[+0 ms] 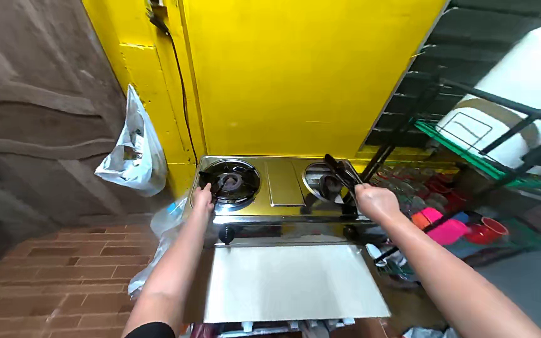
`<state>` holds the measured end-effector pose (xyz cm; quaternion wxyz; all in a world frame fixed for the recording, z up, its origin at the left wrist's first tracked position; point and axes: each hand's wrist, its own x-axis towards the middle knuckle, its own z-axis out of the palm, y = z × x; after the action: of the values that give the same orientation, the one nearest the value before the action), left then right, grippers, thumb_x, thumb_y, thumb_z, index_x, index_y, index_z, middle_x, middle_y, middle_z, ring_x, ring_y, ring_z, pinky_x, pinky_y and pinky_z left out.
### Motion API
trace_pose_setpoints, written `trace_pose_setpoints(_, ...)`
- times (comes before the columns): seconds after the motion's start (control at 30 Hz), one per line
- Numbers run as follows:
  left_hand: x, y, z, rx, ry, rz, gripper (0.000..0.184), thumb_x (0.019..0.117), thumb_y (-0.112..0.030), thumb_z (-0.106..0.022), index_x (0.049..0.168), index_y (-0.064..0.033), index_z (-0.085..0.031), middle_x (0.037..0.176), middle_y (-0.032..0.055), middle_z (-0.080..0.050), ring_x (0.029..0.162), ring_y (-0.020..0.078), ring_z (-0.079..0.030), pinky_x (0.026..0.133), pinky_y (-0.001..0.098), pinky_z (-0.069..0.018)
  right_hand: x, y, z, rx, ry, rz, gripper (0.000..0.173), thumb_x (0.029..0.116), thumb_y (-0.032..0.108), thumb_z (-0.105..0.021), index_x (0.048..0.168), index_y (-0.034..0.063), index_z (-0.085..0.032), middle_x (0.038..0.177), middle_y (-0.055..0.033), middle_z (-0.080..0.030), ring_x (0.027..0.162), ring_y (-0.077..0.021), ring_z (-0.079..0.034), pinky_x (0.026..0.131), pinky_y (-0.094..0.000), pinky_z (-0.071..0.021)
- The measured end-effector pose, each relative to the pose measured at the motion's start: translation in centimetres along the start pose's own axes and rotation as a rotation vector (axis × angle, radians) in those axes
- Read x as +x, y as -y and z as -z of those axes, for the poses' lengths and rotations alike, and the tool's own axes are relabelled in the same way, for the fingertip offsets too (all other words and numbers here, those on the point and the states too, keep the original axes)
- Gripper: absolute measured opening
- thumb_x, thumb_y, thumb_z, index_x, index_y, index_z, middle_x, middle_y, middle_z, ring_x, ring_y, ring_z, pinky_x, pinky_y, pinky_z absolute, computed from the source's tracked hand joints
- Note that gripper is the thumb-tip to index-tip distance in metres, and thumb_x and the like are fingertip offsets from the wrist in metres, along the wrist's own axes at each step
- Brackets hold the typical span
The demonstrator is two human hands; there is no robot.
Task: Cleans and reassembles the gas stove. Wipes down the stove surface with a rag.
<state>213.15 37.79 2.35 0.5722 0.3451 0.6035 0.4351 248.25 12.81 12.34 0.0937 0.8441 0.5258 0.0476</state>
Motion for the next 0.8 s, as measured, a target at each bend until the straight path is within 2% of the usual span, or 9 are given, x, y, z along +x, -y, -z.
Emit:
trace_pose_setpoints(0.07, 0.3, 0.2, -0.1, 0.138, -0.044, -0.071, 0.058, 0.1071, -0.018, -0.055, 0.156, 0.0008, -0.030, 0.154, 0.0288, -0.040, 0.141, 0.0398, -0.045, 0.110, 0.0559, -0.0423, 2.0, -1.1, -1.9, -0.032, 0.015, 0.068, 0.028, 0.1032, 0.002, -0.043, 0.121, -0.0086, -0.061, 0.120, -0.0307, -0.065, 0.108, -0.0495, -0.066, 0.086, -0.0637, -0.0501)
trace_pose_setpoints(0.1, 0.8, 0.4, -0.1, 0.228, -0.061, -0.119, 0.058, 0.1057, -0.015, -0.056, 0.155, 0.0022, -0.030, 0.153, 0.0297, -0.041, 0.141, 0.0393, -0.045, 0.112, 0.0530, -0.0410, 3.0, -1.6, -2.7, -0.043, 0.024, 0.096, 0.028, 0.1029, 0.001, -0.043, 0.122, -0.0086, -0.061, 0.120, -0.0308, -0.065, 0.108, -0.0494, -0.066, 0.088, -0.0634, -0.0497)
trace_pose_setpoints(0.17, 1.3, 0.5, -0.1, 0.440, -0.086, -0.187, 0.058, 0.1030, -0.013, -0.059, 0.153, 0.0055, -0.035, 0.149, 0.0312, -0.046, 0.139, 0.0400, -0.047, 0.115, 0.0509, -0.0391, 4.5, -2.6, -4.5, -0.063, 0.037, 0.150, 0.030, 0.1039, 0.002, -0.040, 0.123, -0.0100, -0.060, 0.120, -0.0319, -0.065, 0.109, -0.0497, -0.065, 0.090, -0.0631, -0.0487)
trace_pose_setpoints(0.33, 0.7, -0.7, -0.3, 0.771, -0.113, -0.167, 0.059, 0.0988, -0.020, -0.067, 0.149, 0.0023, -0.045, 0.144, 0.0293, -0.053, 0.138, 0.0410, -0.050, 0.115, 0.0552, -0.0377, 6.8, -3.8, -8.1, -0.134, -0.005, 0.278, 0.028, 0.1027, -0.002, -0.039, 0.118, -0.0127, -0.060, 0.112, -0.0319, -0.066, 0.102, -0.0488, -0.067, 0.086, -0.0604, -0.0501)
trace_pose_setpoints(0.57, 1.4, -1.5, -0.4, 0.932, -0.107, -0.145, 0.063, 0.0973, -0.022, -0.071, 0.149, 0.0039, -0.045, 0.145, 0.0308, -0.052, 0.139, 0.0419, -0.048, 0.117, 0.0549, -0.0353, 8.1, -4.0, -11.7, -0.139, -0.126, 0.321, 0.025, 0.1003, -0.004, -0.042, 0.111, -0.0125, -0.063, 0.103, -0.0299, -0.068, 0.094, -0.0457, -0.070, 0.079, -0.0568, -0.0528)
trace_pose_setpoints(0.8, 3.0, -1.9, -0.1, 1.064, -0.102, -0.130, 0.060, 0.0962, -0.025, -0.073, 0.142, 0.0068, -0.051, 0.140, 0.0328, -0.054, 0.135, 0.0442, -0.051, 0.113, 0.0568, -0.0399, 9.0, -4.0, -12.7, -0.129, -0.166, 0.426, 0.022, 0.1000, -0.002, -0.046, 0.107, -0.0106, -0.065, 0.101, -0.0281, -0.069, 0.089, -0.0455, -0.071, 0.076, -0.0568, -0.0537)
